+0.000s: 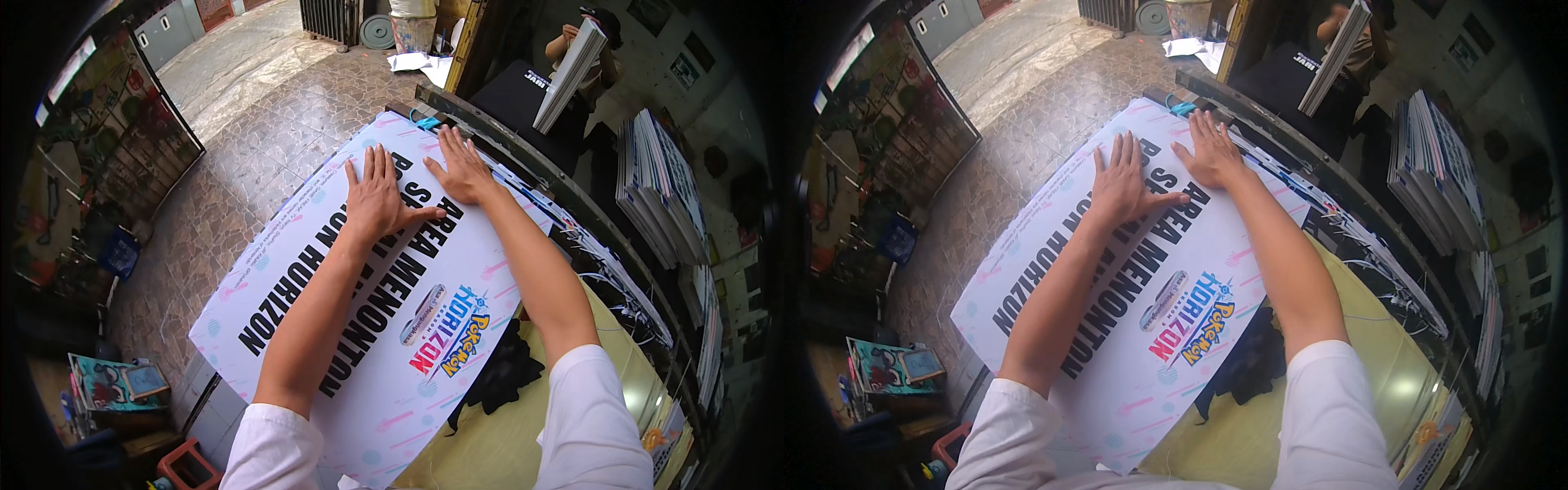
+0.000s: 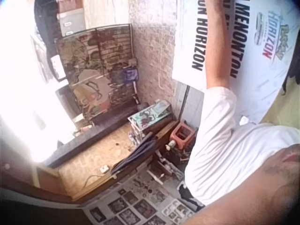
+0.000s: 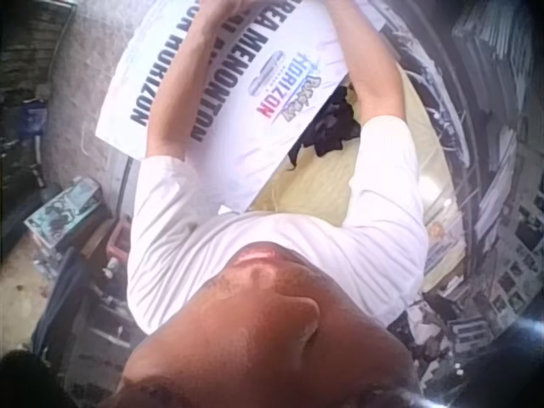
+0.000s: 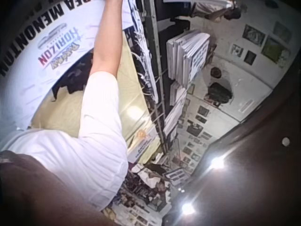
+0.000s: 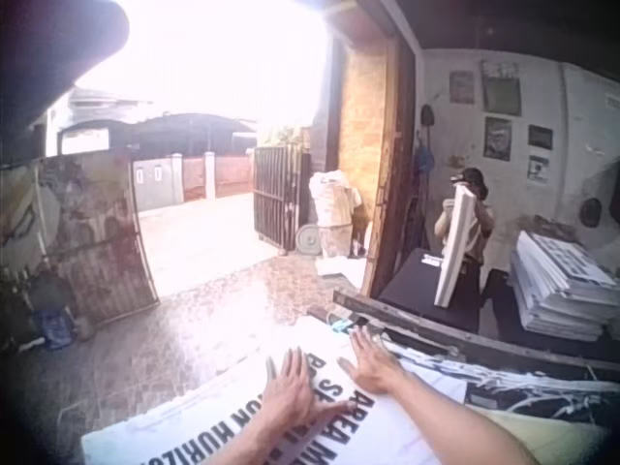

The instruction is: The person wipes a printed poster with a cloth, then uses a utility knife and ruler to trim the edges of a white board. They place the trimmed board onto the poster and smooth it down, repeating the process with another poster.

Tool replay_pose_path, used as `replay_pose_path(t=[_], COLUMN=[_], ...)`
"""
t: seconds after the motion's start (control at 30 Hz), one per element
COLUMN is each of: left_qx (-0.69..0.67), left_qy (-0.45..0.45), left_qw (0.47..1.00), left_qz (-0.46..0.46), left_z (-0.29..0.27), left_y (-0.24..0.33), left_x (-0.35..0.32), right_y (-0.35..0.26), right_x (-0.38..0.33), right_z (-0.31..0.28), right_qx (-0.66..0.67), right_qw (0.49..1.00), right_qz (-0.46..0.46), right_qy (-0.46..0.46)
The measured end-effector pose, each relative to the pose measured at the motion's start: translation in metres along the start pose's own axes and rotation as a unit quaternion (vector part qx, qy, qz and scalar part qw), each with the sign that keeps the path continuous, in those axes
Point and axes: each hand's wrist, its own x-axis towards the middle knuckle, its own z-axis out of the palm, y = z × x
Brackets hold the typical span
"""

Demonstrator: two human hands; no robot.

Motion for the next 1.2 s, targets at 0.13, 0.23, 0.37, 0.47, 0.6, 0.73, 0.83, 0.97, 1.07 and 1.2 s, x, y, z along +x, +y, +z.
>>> replay_pose_path(t=[0.13,0.23,0.37,0.47,0.6,0.73,0.83,0.97,1.07,1.2], left_qx=[-0.014,0.004,-0.09,-0.163,0.017,0.011,0.016,0.036,0.041,0.026], left_qy=[0.001,-0.053,-0.077,-0.177,-0.197,-0.1,-0.108,-0.121,-0.123,-0.118], left_qw=[0.999,0.986,0.921,0.892,0.973,0.993,0.993,0.991,0.991,0.992], left_qz=[0.04,0.16,0.372,0.383,0.121,0.054,0.048,0.043,0.046,0.048], left_z=[-0.005,-0.009,-0.02,-0.047,-0.082,-0.078,-0.074,-0.075,-0.075,-0.075], left_y=[0.006,0.034,0.078,0.073,0.031,0.028,0.029,0.03,0.031,0.031], left_x=[-0.005,-0.027,-0.125,-0.202,-0.259,-0.273,-0.273,-0.273,-0.271,-0.271], right_y=[0.001,0.002,0.004,0.004,0.002,-0.014,-0.046,-0.092,-0.107,-0.098], right_x=[0.004,0.004,0.004,0.003,0.003,0.004,-0.012,-0.051,-0.079,-0.099], right_z=[0.009,0.014,0.017,0.018,0.016,0.01,0.012,0.012,0.007,0.001], right_qx=[-0.025,0.04,0.073,0.062,0.026,-0.014,0.024,0.059,0.049,0.13], right_qw=[0.999,0.992,0.988,0.991,0.992,0.998,1.0,0.991,0.981,0.962], right_qz=[0.038,0.074,0.078,0.071,0.069,0.019,-0.011,-0.117,-0.179,-0.236], right_qy=[0.026,0.093,0.108,0.098,0.103,0.066,0.012,-0.032,-0.049,-0.04])
